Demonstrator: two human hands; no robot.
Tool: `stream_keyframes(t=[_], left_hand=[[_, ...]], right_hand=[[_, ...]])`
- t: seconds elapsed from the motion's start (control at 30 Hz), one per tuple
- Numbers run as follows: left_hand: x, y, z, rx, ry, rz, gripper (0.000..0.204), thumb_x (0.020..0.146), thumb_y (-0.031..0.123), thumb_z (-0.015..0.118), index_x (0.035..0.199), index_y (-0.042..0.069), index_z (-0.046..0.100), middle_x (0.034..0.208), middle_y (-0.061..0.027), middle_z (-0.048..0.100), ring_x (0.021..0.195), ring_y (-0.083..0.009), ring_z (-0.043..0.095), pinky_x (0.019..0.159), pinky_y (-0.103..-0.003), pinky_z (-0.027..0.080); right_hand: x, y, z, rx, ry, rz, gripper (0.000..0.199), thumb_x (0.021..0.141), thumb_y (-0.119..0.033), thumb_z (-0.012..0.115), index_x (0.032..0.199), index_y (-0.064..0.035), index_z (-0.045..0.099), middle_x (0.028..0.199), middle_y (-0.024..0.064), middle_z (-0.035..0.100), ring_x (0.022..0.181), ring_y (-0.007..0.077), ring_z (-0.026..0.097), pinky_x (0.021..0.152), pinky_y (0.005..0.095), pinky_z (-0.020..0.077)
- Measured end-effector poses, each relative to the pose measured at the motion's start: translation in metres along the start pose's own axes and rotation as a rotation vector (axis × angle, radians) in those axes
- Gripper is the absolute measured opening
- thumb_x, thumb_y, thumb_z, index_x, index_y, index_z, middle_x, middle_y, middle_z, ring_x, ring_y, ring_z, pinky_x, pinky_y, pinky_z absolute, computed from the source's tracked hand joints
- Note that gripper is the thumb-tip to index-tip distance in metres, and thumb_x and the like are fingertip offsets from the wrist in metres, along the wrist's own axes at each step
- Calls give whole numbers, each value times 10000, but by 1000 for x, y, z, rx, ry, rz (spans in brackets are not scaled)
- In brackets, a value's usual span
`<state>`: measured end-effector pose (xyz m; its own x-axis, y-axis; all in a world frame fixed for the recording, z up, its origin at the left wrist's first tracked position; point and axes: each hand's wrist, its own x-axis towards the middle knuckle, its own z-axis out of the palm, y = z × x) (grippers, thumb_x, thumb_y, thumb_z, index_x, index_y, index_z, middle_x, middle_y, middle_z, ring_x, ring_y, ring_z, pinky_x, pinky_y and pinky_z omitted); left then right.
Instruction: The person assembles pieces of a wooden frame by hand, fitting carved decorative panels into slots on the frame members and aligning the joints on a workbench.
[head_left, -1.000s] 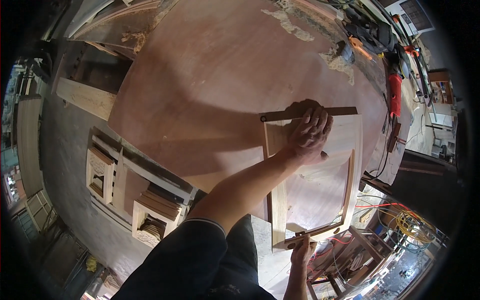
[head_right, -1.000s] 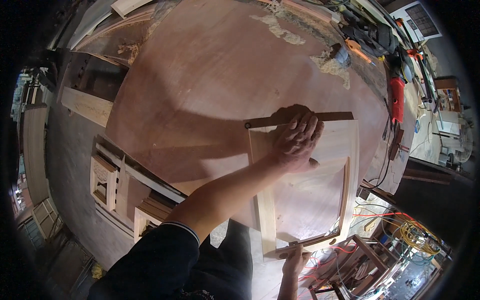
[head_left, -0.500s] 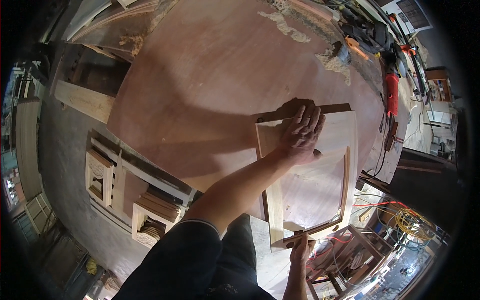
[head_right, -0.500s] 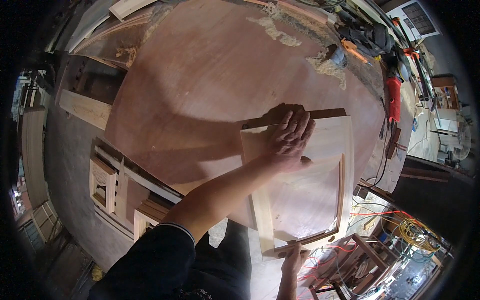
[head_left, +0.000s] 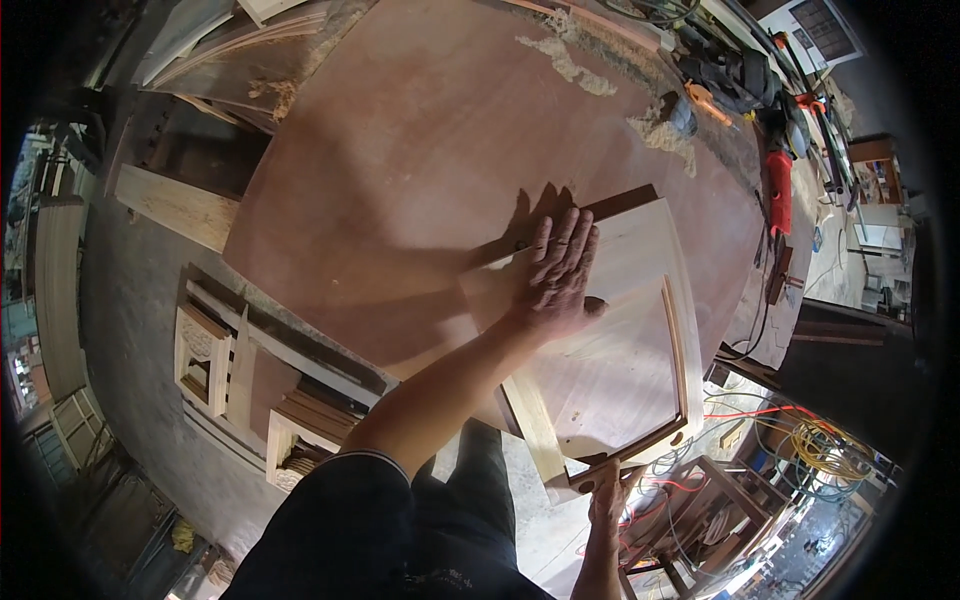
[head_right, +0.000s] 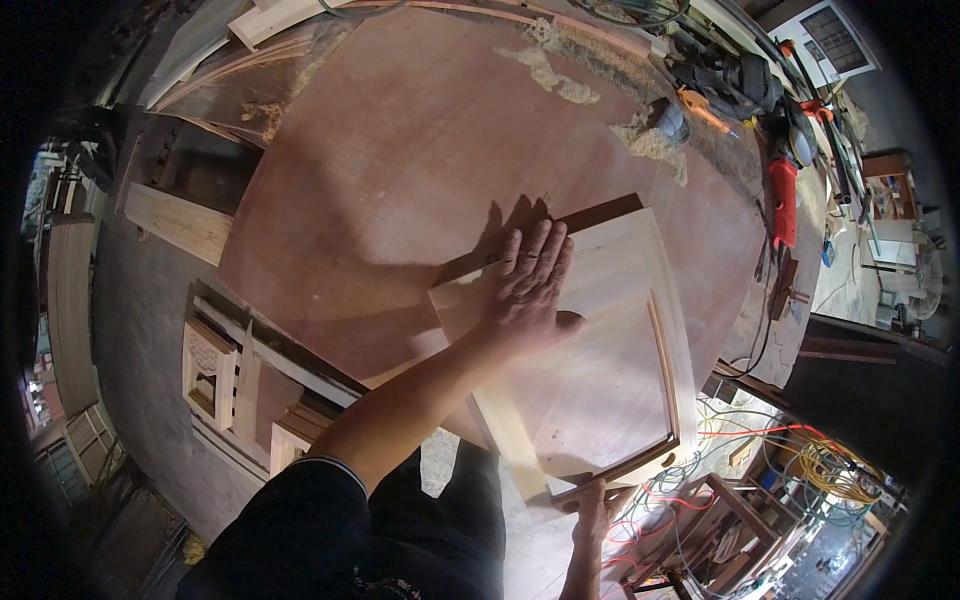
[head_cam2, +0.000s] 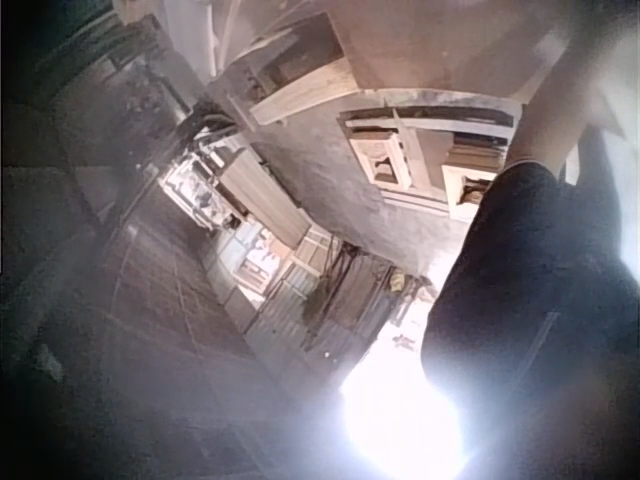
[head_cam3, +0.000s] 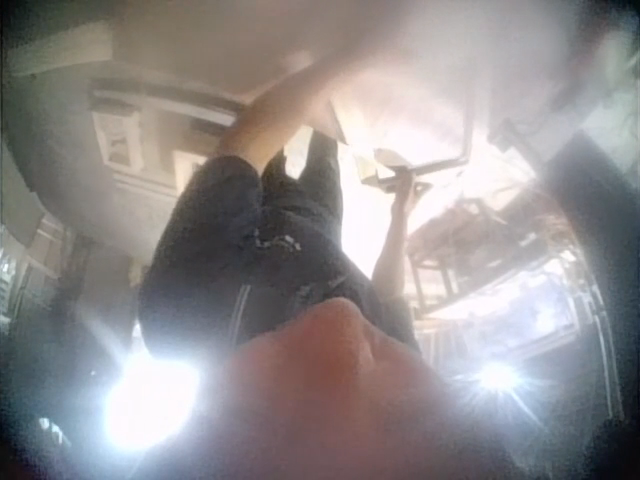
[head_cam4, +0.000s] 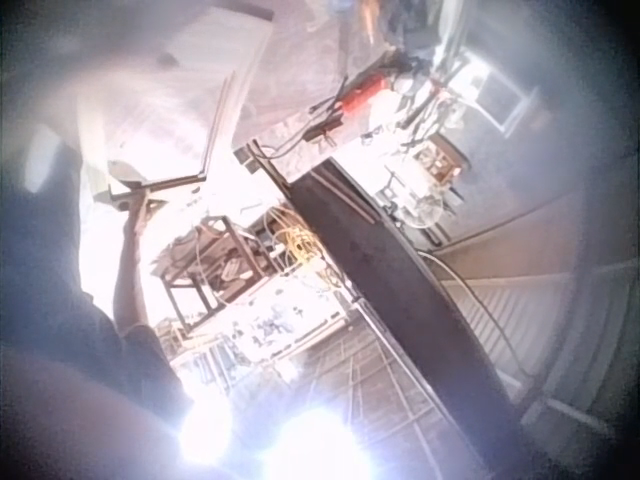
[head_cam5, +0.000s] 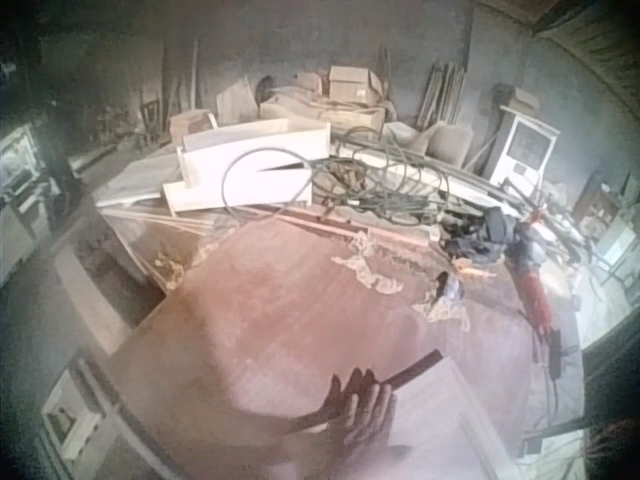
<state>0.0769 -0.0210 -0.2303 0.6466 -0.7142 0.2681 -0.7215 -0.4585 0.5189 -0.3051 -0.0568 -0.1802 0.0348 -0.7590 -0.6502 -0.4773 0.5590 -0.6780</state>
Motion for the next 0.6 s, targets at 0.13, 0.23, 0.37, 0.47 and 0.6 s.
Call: stream_keyframes(t=[0.13, 0.23, 0.37, 0.47, 0.6], left_hand=[[-17, -3, -13, 81, -37, -59, 1054, 827, 627, 651, 1559, -79, 374, 1688, -235, 260, 1599, -357, 166, 1293, -559, 17], [-28, -3, -25, 99, -90, -104, 1077, 851, 642, 643, 1576, -90, 327, 1695, -248, 233, 1607, -359, 135, 1287, -568, -8], [-58, -9, -40, 64, -93, -182, 1089, 865, 626, 659, 1590, -94, 282, 1695, -267, 214, 1607, -374, 118, 1273, -589, -26], [-74, -2, -49, 64, -147, -280, 1090, 850, 557, 713, 1588, -104, 260, 1696, -277, 193, 1602, -401, 106, 1267, -597, -25], [-96, 8, -57, 90, -170, -330, 1097, 845, 526, 721, 1572, -139, 237, 1669, -324, 199, 1565, -452, 176, 1250, -635, 19]], right_hand=[[21, 12, -22, -230, -24, -96, 929, 1019, -296, 660, 1671, -84, 33, 1380, 177, 552, 911, 227, 635, 582, 286, 508], [47, 26, -59, -681, -3, -295, 979, 1009, -421, 676, 1635, 38, 80, 1086, 237, 683, 763, 253, 671, 555, 329, 500], [23, -31, -27, -971, -41, -155, 934, 992, -411, 681, 1629, 14, 146, 1115, 303, 711, 1034, 442, 700, 872, 496, 532], [24, -42, -23, -1125, 41, -121, 885, 984, -358, 698, 1597, 71, 223, 1086, 306, 706, 1035, 453, 686, 915, 476, 522], [47, -18, -42, -1051, 119, -513, 802, 981, -381, 688, 1519, 126, 378, 1329, 358, 596, 1218, 449, 608, 1034, 470, 477]])
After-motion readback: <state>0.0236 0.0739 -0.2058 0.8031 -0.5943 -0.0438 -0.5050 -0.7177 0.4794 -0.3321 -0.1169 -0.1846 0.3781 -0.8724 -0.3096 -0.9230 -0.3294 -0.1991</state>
